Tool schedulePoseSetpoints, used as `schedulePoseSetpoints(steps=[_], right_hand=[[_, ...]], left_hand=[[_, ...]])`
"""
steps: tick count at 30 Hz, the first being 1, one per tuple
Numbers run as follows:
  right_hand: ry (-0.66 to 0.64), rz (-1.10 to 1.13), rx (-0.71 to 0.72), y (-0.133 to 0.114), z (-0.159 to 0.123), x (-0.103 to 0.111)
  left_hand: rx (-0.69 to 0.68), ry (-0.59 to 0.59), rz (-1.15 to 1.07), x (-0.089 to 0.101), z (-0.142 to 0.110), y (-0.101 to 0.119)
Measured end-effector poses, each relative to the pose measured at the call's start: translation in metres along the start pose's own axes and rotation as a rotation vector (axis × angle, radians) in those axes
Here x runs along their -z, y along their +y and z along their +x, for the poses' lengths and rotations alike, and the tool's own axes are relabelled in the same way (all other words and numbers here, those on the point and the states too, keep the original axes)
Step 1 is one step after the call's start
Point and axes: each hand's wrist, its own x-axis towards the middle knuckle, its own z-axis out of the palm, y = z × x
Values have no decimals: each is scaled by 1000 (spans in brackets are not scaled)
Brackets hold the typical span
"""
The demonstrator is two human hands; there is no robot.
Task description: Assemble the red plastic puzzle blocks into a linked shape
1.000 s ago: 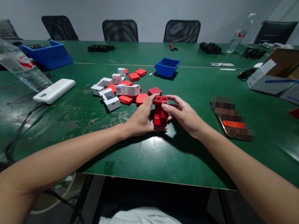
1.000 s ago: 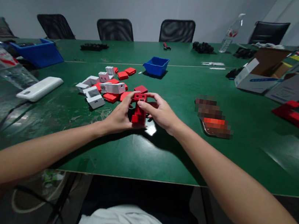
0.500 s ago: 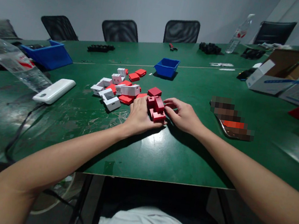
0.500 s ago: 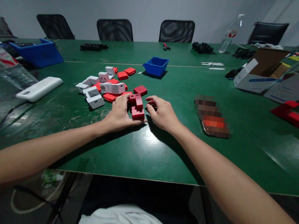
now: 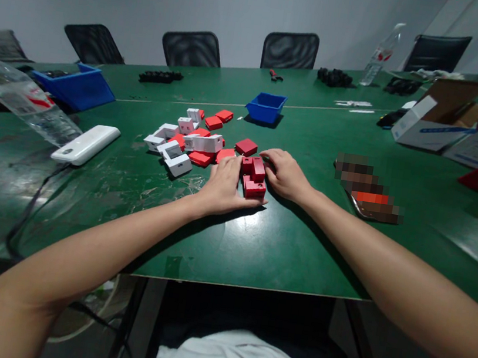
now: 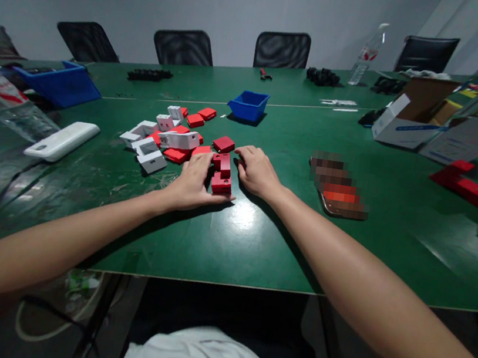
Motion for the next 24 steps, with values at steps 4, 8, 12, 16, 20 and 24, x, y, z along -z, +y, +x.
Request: schedulePoseSetpoints(steps=[4,8,12,16,20,24], right_hand=[[-89,-81,42,-2,1,3],[-192,-116,101,-1,4,6],[-252,-87,155,3,7,7],[-313,-86,172,3,9,9],[-365,-105,142,1,10,9],[-260,-111,148,-2,11,10]], left_hand=[[-19,-8,6,0,1,1],[-31,14,-6,-1,1,2],[-44,41,-24,-2,1,1],[-57,54,-69,-3,2,-1],[-60,50,-99,-3,2,-3],[-65,60,-99,-3,1,-3]])
